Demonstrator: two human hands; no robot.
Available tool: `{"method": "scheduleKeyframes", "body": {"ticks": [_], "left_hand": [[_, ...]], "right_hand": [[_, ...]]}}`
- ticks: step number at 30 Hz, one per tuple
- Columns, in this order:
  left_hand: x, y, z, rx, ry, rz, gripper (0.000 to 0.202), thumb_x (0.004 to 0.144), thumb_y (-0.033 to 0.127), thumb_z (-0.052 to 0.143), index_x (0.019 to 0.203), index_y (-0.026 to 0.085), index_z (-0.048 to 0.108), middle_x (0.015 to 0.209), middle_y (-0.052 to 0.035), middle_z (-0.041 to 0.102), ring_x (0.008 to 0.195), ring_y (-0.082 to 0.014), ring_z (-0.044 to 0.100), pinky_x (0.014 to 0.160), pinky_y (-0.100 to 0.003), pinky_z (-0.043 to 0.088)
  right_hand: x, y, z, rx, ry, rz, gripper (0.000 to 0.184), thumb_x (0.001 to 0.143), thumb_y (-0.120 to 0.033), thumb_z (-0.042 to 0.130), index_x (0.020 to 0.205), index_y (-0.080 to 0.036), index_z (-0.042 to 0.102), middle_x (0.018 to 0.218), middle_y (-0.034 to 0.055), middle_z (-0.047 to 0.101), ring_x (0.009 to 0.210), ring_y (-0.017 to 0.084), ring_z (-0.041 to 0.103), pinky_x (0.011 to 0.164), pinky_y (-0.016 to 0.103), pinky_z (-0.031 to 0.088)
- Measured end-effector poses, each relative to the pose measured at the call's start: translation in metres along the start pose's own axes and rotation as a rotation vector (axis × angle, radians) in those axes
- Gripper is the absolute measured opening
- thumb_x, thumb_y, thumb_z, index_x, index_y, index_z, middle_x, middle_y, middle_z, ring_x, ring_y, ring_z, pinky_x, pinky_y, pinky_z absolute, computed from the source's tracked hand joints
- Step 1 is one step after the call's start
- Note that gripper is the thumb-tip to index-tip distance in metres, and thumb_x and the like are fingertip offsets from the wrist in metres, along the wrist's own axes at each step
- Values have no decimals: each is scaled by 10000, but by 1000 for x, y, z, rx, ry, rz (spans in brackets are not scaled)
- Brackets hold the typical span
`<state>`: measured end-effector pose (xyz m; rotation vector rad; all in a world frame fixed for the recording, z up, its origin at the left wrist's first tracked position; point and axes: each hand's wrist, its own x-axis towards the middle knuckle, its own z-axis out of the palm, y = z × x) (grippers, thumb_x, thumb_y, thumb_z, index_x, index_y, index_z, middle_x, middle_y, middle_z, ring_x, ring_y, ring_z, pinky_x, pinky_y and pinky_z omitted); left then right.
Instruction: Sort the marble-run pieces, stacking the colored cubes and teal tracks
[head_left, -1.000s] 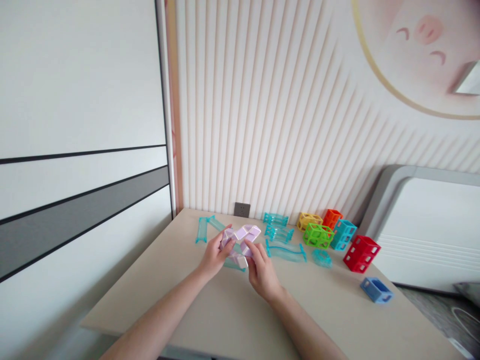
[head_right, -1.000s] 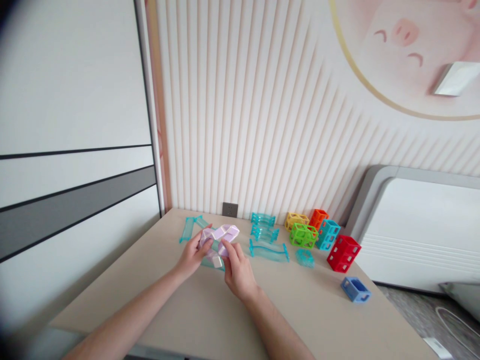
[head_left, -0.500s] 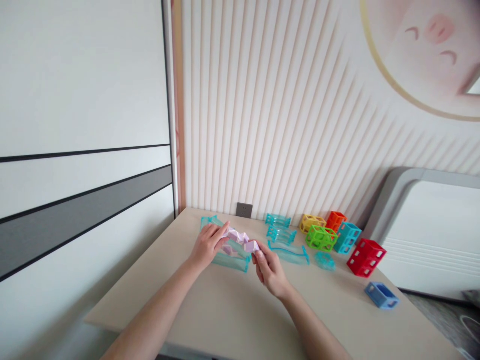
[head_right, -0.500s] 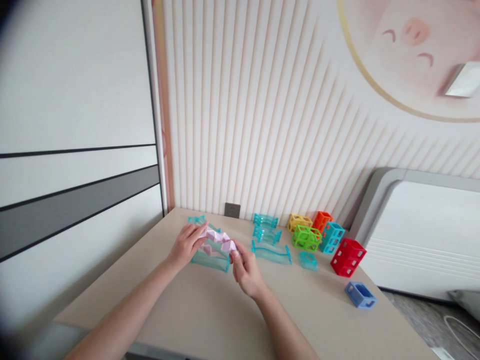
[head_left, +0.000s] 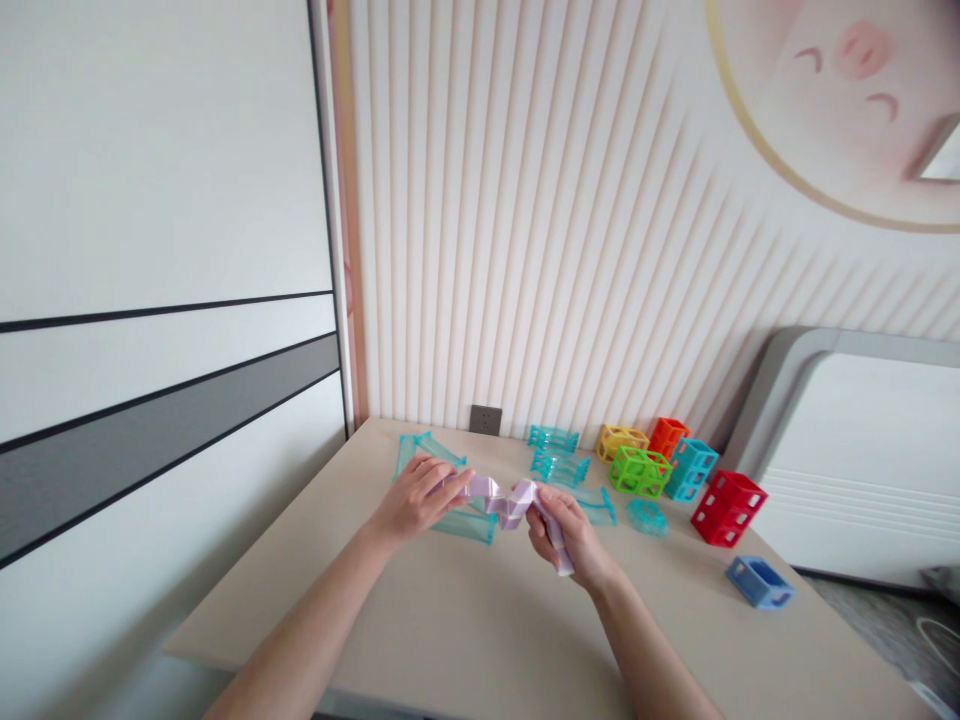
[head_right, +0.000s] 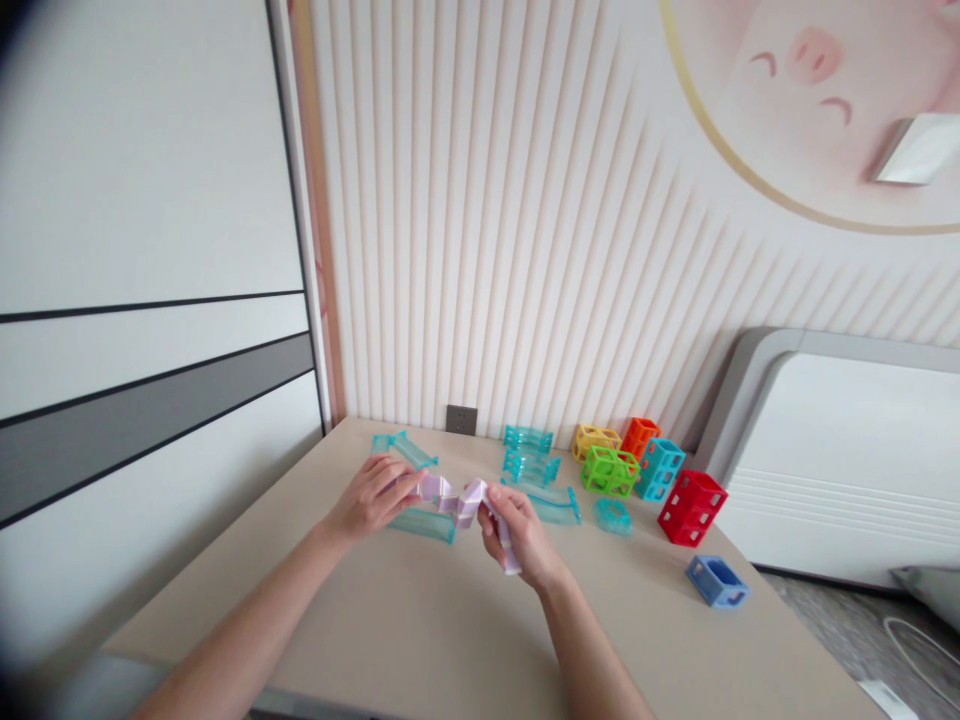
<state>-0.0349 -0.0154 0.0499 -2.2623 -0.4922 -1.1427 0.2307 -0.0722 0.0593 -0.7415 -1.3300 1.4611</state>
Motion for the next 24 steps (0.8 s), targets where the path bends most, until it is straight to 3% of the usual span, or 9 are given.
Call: {"method": "scheduleKeyframes", "body": {"ticks": [2,5,8,11,15,20,24], "left_hand": [[2,2,2,-31,-35,-45,389,962,295,580,1321,149,546,970,-89,669,912,-209,647,868,-385,517],[2,2,1,-46,-12,-90,321,968,227,559,1284,169,569,998,-86,680,951,-207,658,909,-382,528],[0,0,0,-21,79,-101,351,953,155,570,1300,201,556,1044,-79,689,1023,-206,658,984,-403,516],[-3,-1,0,-23,107,-55,366,951,149,573,1310,212,545,1105,-78,697,1111,-208,640,1030,-425,501],[-4,1,-1,-28,75,20,319,951,109,562,1257,195,576,1105,-64,709,1149,-194,626,1061,-420,484],[3,10,-5,-16,58,76,273,941,96,567,1190,203,601,1039,-45,706,1068,-172,646,1030,-400,506],[6,15,-3,-31,42,138,290,921,95,594,1176,235,593,990,-21,682,1016,-159,648,1016,-397,501]], "right_hand": [[-2,0,6,-154,-4,-62,405,896,-555,598,903,-156,666,543,-64,475,341,47,358,365,193,222],[-4,4,11,-303,-87,-117,419,907,-537,607,1058,-157,698,602,-25,553,475,86,477,486,218,348],[-2,9,13,-144,-90,-85,597,896,-632,564,1313,-205,585,768,26,663,613,148,624,612,277,464],[1,13,12,57,-62,93,743,907,-737,400,1453,-233,423,802,40,681,611,180,665,562,294,497],[2,14,9,76,-130,261,666,886,-703,506,1324,-205,556,793,29,676,606,162,659,545,272,516],[3,18,8,-56,-155,234,514,843,-651,623,920,-147,689,693,24,684,584,128,625,562,223,465],[3,21,15,13,-236,255,521,729,-631,746,923,-155,661,800,44,724,673,173,691,672,271,492]]}}
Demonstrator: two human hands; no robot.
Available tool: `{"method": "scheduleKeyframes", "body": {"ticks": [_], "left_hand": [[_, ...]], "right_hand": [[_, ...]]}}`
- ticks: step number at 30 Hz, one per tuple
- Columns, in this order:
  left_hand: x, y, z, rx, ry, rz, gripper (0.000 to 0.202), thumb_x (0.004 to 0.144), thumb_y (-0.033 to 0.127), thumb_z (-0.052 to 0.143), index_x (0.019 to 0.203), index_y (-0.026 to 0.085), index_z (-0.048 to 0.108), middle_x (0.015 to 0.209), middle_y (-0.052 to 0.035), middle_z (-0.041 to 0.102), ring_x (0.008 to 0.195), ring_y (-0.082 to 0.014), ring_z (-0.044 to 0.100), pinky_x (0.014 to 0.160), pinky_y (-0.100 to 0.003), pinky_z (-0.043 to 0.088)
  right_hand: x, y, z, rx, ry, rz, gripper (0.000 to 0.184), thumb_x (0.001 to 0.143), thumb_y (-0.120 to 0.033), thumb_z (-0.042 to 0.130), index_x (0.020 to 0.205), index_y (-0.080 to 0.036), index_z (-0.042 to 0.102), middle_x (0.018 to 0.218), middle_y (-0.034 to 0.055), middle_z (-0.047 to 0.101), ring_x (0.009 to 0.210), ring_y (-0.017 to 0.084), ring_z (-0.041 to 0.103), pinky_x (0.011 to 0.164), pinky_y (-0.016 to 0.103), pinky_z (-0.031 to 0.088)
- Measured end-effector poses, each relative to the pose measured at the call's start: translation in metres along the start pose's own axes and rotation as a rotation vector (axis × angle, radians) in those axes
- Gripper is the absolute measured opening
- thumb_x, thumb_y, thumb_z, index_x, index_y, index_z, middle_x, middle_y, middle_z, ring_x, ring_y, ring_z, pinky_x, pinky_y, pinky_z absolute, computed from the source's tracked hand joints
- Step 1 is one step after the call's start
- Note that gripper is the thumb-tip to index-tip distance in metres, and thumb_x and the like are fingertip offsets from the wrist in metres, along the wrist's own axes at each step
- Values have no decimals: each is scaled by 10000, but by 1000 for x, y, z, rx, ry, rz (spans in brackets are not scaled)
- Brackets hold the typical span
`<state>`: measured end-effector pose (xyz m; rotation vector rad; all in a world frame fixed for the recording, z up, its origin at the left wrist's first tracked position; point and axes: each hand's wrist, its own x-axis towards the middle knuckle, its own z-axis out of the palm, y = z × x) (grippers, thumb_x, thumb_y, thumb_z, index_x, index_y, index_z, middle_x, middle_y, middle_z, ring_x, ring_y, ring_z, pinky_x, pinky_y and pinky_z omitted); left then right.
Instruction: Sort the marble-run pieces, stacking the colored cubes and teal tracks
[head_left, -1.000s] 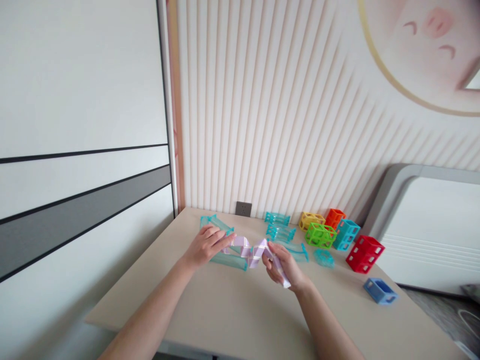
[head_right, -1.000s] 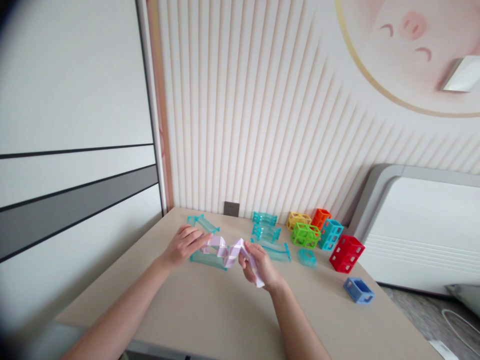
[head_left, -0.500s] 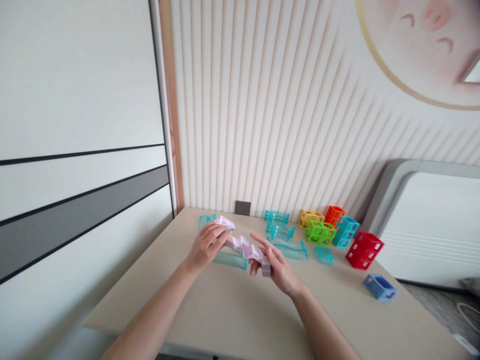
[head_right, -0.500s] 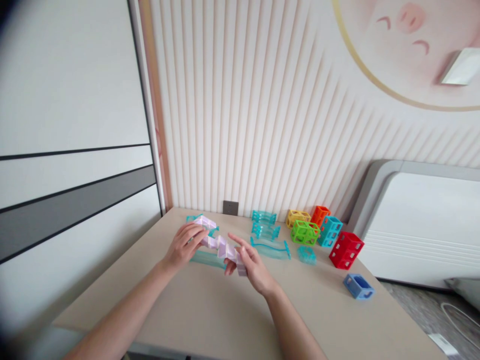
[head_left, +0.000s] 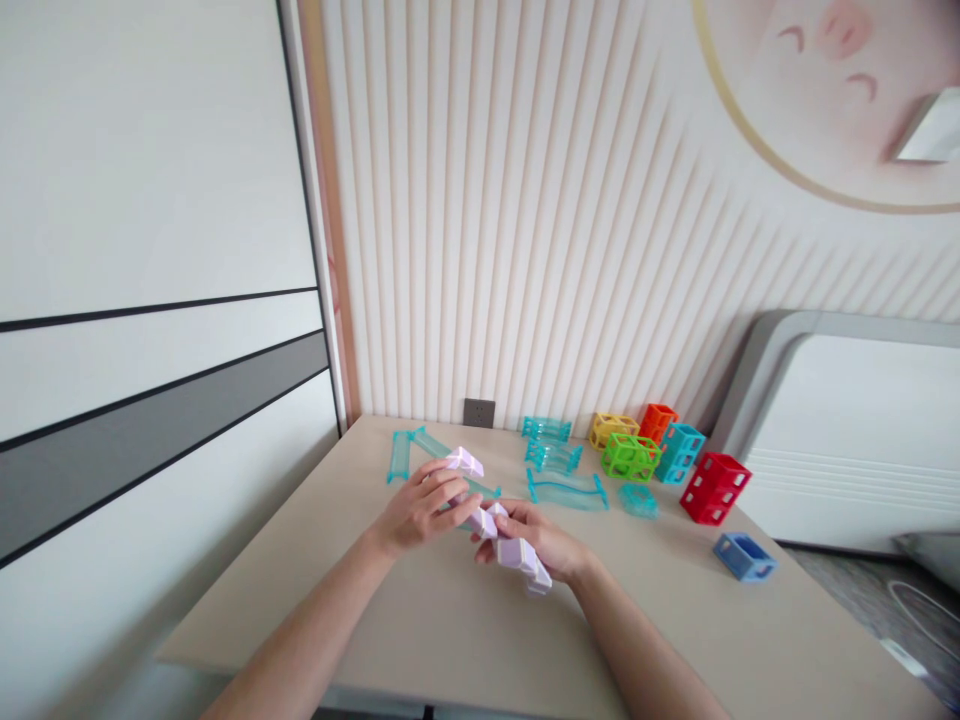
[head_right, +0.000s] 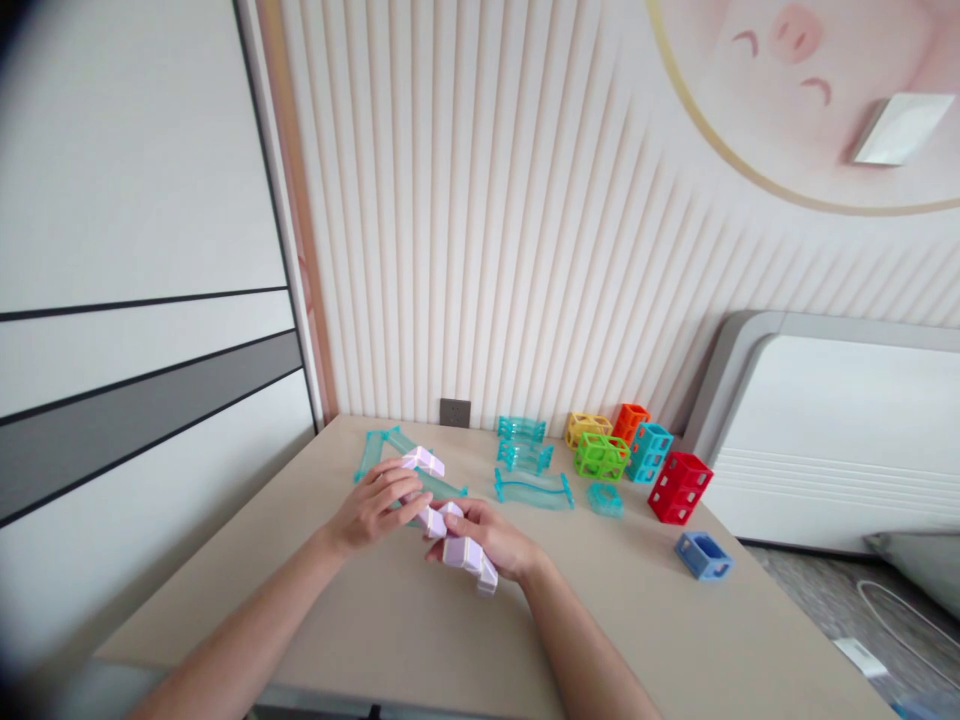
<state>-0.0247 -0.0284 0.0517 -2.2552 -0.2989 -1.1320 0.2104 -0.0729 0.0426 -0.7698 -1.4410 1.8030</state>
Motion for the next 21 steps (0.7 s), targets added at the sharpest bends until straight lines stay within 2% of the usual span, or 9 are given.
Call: {"method": "scheduleKeyframes", "body": {"ticks": [2,4,7,9,12,14,18,21], "left_hand": [[-1,1,2,-23,-15,-15,309,926,92,578,1197,241,579,958,-13,668,973,-148,648,1002,-381,498],[-2,2,4,-23,-29,-44,306,936,94,562,1206,237,579,932,-12,659,923,-140,642,974,-361,498],[-2,2,5,47,-36,-62,289,941,107,566,1196,237,604,924,-19,653,898,-149,629,940,-354,491],[-1,2,5,120,-53,-50,299,931,107,584,1195,244,618,934,-24,653,908,-161,625,953,-373,477],[0,2,6,210,-115,-38,303,926,108,591,1200,234,626,940,-31,657,915,-177,629,989,-416,460],[1,3,8,233,-157,-52,299,930,110,584,1205,221,622,940,-38,660,910,-186,635,991,-440,465],[3,8,11,197,-203,-101,293,931,75,556,1193,193,613,997,-61,675,968,-204,642,1030,-467,454],[5,12,13,130,-216,-106,230,949,90,528,1154,151,611,1038,-82,686,1023,-217,634,1073,-474,416]], "right_hand": [[0,0,2,8,-24,2,515,706,-643,753,850,-165,625,751,37,721,634,180,692,651,275,488],[0,1,2,-21,0,-6,489,762,-655,692,771,-178,583,661,30,708,576,171,675,597,256,464],[0,5,-4,-31,54,-34,446,837,-631,616,783,-190,572,617,34,709,544,175,674,581,267,475],[2,11,-10,0,83,-61,457,791,-643,652,812,-193,578,587,24,696,510,183,667,579,298,506],[8,19,-17,41,193,-93,525,668,-670,731,815,-185,598,526,-10,646,447,172,623,503,295,510],[14,20,-18,39,292,-87,540,639,-674,744,786,-173,607,480,-24,603,414,158,583,442,272,486],[20,13,-11,-17,446,-122,542,663,-674,724,797,-158,626,500,-24,597,396,148,550,405,258,447],[18,8,-2,-138,543,-212,494,722,-623,715,860,-150,672,618,6,651,481,146,567,477,265,462]]}}
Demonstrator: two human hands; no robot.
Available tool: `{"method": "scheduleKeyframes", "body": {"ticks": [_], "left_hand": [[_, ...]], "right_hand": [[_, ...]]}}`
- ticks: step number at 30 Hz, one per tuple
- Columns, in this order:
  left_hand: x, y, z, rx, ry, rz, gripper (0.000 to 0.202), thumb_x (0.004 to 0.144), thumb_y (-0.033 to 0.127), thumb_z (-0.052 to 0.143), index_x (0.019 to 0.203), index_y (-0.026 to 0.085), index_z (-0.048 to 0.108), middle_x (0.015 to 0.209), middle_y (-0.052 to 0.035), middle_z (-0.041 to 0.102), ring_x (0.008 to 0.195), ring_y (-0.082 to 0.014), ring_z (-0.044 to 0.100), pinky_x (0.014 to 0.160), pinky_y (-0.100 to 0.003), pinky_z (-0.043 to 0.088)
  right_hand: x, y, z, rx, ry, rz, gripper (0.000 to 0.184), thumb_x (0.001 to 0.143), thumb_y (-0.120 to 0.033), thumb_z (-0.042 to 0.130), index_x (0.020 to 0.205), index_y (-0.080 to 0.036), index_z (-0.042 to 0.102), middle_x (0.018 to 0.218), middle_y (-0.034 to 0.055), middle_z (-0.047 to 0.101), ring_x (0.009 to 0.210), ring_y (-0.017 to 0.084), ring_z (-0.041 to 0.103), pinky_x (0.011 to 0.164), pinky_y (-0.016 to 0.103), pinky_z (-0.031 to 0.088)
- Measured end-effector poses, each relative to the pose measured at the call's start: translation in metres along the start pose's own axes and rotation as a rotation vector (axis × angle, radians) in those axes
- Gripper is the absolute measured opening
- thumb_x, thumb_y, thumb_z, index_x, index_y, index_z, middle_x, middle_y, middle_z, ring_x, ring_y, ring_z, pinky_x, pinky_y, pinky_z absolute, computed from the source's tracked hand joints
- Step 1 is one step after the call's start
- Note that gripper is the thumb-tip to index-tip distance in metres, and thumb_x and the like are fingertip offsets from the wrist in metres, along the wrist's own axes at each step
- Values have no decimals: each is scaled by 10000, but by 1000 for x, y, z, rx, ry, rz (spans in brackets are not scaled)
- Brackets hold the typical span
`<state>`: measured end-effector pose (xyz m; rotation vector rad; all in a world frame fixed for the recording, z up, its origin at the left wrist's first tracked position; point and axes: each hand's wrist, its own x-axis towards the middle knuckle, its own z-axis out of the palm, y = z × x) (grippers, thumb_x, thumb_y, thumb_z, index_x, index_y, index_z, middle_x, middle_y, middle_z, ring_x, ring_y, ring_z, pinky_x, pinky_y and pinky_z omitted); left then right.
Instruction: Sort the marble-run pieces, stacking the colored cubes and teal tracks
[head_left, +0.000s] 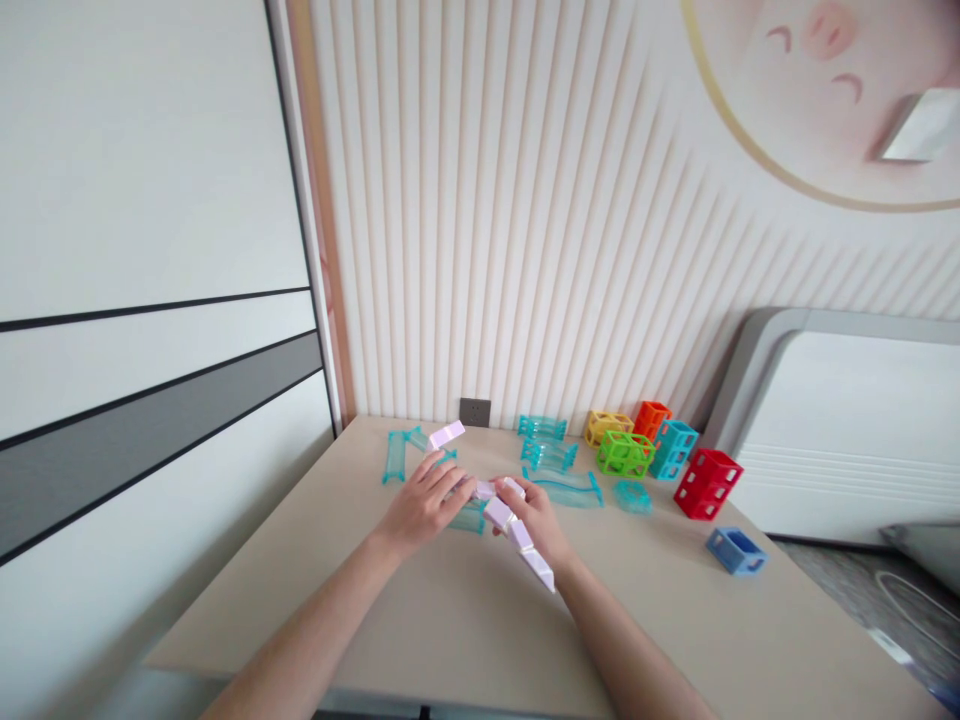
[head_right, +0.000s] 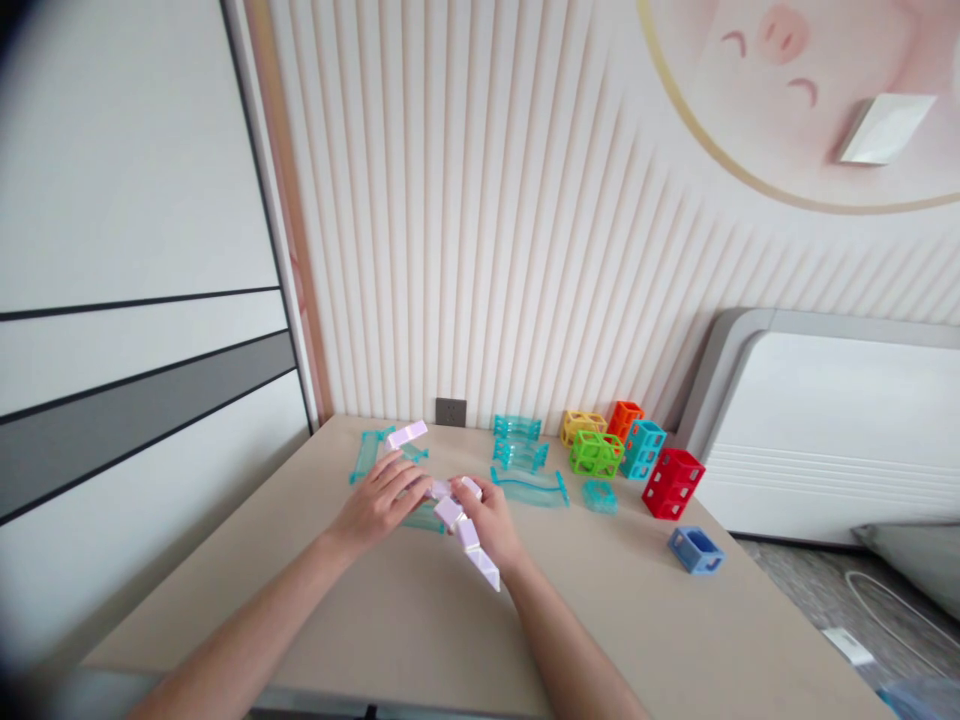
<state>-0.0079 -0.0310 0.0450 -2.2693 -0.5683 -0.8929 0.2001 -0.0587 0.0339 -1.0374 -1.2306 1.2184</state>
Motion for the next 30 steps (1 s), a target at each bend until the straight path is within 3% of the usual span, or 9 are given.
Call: {"method": "scheduleKeyframes", "body": {"ticks": [5,13,16,22,30], "left_hand": [[4,6,3,5,-42,23,246,985,93,450,1190,126,582,990,-80,696,922,-198,648,876,-387,483],[6,19,7,153,-114,-32,325,979,103,459,1290,162,531,836,-32,652,768,-192,610,740,-363,436],[6,19,7,176,-92,-76,315,959,104,497,1261,177,550,882,-47,658,781,-197,610,749,-366,428],[3,14,12,107,-55,-99,274,977,116,469,1237,140,551,919,-65,671,849,-208,636,813,-381,437],[5,12,8,109,-25,-48,226,992,120,451,1188,128,564,861,-46,680,759,-183,630,689,-343,414]], "right_hand": [[-5,1,6,-203,120,-189,409,801,-561,669,861,-160,728,768,51,704,675,186,594,640,289,477],[-5,4,5,-281,218,-128,368,789,-524,671,900,-174,706,674,23,668,573,178,546,546,276,421],[-7,3,8,-162,200,-159,425,783,-557,686,963,-172,670,725,19,666,621,174,560,594,280,451],[-7,8,16,28,92,-144,443,764,-588,727,869,-203,533,669,-26,621,582,133,543,577,244,428],[-13,-2,12,-26,-25,-209,384,841,-554,675,889,-224,486,626,-66,541,516,106,484,501,223,410]]}}
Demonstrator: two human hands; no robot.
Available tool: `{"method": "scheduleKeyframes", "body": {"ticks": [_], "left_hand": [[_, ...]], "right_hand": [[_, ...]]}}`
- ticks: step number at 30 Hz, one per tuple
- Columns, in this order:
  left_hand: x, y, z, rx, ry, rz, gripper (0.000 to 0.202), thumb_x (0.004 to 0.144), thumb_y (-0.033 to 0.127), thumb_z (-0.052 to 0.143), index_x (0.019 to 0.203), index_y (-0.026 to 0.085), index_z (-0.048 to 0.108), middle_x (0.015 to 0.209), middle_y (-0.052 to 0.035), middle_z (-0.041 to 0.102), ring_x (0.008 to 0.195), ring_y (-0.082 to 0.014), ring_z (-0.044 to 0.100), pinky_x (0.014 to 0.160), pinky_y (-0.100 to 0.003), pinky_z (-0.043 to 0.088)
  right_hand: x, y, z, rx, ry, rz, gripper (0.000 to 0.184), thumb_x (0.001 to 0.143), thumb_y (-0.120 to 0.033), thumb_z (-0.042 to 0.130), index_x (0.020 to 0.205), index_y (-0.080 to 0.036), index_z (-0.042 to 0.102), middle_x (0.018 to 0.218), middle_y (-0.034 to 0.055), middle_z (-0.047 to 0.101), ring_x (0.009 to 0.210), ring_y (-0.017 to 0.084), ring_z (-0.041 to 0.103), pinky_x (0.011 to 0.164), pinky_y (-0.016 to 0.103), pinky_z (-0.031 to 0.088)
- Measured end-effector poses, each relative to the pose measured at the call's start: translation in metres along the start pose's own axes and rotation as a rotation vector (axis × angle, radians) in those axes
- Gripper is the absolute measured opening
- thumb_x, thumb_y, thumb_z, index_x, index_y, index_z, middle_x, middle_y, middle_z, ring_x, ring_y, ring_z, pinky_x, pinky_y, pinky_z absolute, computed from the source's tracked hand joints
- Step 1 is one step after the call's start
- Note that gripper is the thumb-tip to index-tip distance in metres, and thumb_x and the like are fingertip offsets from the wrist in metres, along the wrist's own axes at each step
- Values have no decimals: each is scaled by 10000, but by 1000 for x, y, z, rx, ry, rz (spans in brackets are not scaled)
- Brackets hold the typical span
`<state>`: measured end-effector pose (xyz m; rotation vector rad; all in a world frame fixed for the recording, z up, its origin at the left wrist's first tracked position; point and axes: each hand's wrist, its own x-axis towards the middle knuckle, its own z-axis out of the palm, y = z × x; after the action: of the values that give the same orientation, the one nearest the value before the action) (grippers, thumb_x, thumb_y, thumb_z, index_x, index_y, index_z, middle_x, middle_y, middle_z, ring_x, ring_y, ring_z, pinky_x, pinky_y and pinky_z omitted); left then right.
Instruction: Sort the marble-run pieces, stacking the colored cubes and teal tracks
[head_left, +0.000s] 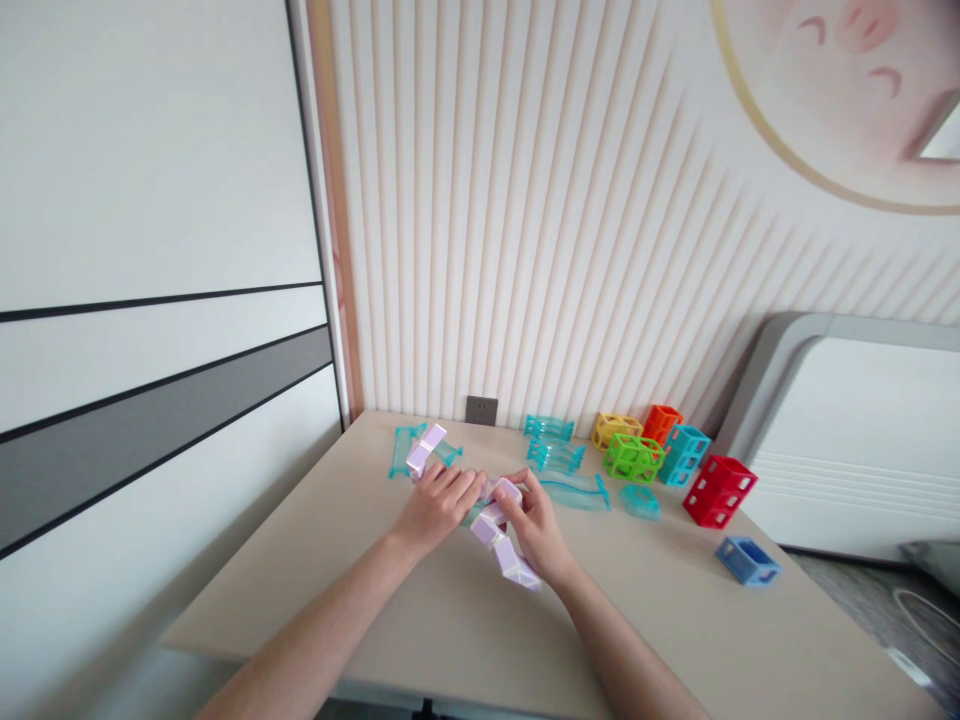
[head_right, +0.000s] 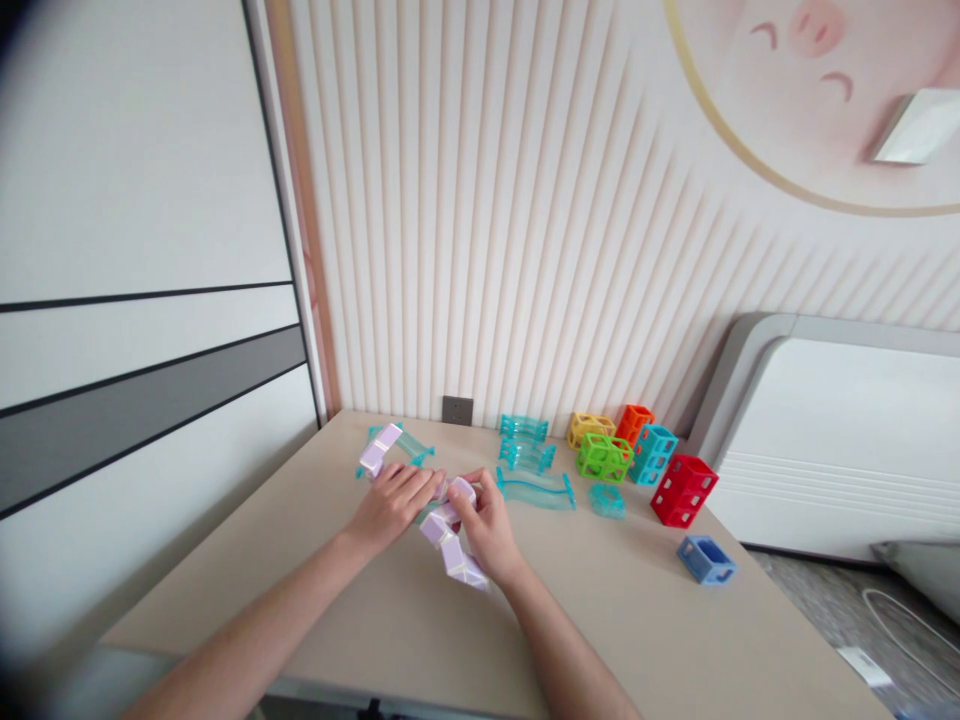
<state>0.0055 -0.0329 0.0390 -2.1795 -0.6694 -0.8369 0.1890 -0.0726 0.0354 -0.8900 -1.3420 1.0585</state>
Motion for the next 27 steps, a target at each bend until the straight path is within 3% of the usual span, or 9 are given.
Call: {"method": "scheduleKeyframes", "body": {"ticks": [8,13,20,27], "left_hand": [[-1,-5,-4,-61,-34,56,238,986,131,488,1213,112,558,894,-54,675,780,-188,629,699,-345,424],[-3,-4,-2,-110,-38,-14,288,1002,134,432,1269,121,537,892,-57,667,809,-200,633,759,-355,438],[-3,0,-4,-236,-126,-152,388,990,247,468,1356,122,500,1070,-131,655,965,-244,622,856,-391,446],[-5,1,2,-198,-77,-191,329,970,115,480,1287,170,549,1064,-88,664,968,-228,624,889,-397,436]], "right_hand": [[0,-3,-14,-99,-140,-7,355,880,-535,636,970,-213,519,669,-61,505,532,104,462,493,222,411],[-2,9,-10,-127,-97,-81,294,942,-490,562,1025,-213,511,788,-18,573,653,135,547,596,254,474],[-4,16,-9,-380,-41,-248,236,948,-399,573,1085,-207,578,931,24,651,824,168,593,756,280,478],[1,17,-11,-505,32,-247,365,901,-354,631,1233,-221,561,1046,58,689,931,215,632,799,319,517]]}}
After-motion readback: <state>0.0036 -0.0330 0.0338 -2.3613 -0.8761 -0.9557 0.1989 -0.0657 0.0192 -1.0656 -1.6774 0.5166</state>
